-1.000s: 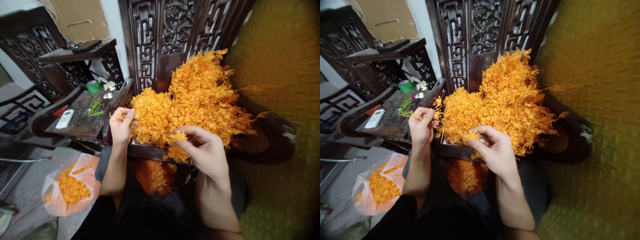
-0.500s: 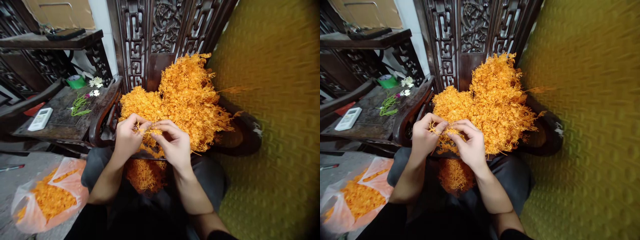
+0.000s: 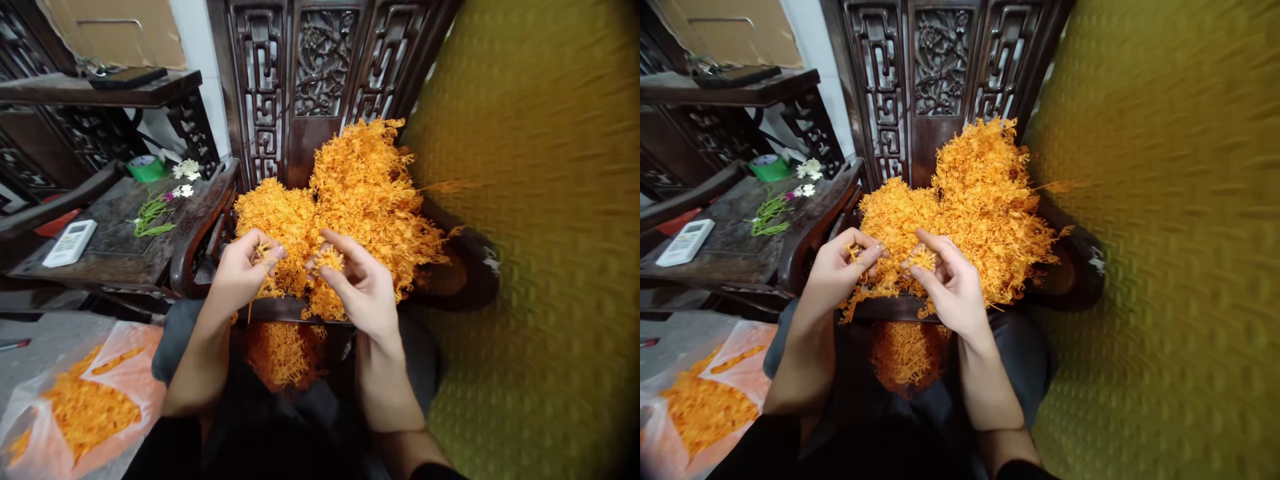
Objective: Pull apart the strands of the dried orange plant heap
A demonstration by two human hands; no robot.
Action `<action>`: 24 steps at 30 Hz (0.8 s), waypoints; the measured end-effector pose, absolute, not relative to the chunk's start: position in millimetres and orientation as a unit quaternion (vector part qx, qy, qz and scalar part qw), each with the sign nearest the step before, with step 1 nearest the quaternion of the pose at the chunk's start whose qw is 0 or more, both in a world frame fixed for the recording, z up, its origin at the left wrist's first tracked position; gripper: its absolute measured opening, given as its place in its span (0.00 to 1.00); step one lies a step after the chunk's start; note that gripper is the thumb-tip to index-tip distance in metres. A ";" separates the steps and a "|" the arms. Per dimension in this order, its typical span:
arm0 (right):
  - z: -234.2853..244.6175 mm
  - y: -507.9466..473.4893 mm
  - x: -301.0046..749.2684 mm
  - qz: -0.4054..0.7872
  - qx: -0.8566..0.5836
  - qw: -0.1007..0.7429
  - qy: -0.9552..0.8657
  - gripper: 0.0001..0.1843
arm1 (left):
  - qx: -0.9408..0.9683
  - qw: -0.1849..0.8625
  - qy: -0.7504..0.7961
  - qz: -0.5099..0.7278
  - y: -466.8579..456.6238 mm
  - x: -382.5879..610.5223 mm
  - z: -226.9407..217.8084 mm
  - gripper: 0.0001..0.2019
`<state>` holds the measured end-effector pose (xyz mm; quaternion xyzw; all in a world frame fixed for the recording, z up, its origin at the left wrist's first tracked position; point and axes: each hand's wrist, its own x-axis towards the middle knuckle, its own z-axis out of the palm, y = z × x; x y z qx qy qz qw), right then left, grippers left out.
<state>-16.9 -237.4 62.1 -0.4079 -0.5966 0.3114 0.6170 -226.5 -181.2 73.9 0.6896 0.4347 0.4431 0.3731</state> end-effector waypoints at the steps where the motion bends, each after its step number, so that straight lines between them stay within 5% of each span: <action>1: 65.1 -238.2 -14.7 0.308 -0.412 0.608 -0.604 0.17 | 0.713 0.353 0.439 0.417 -184.3 -226.4 76.5 0.10; 4: 75.7 -245.6 -10.7 0.327 -0.411 0.583 -0.621 0.06 | 0.766 0.273 0.445 0.375 -188.2 -224.9 82.4 0.06; 9: 72.0 -246.2 -17.4 0.385 -0.405 0.562 -0.610 0.07 | 0.841 0.205 0.369 0.338 -194.0 -216.2 84.8 0.05; 14: 72.0 -241.3 1.4 0.326 -0.373 0.721 -0.484 0.05 | 0.868 0.168 0.369 0.287 -194.5 -246.4 88.6 0.07; 17: 90.9 -232.5 21.3 0.225 -0.320 0.790 -0.471 0.06 | 0.772 0.139 0.488 0.382 -188.5 -284.4 92.8 0.06; 21: 93.9 -176.2 3.6 0.285 -0.355 0.662 -0.595 0.17 | 0.562 0.172 0.516 0.623 -185.3 -310.6 96.6 0.08; 24: 70.0 -103.3 -33.0 0.254 -0.436 0.490 -0.711 0.25 | 0.532 0.228 0.480 0.659 -188.4 -310.0 98.8 0.08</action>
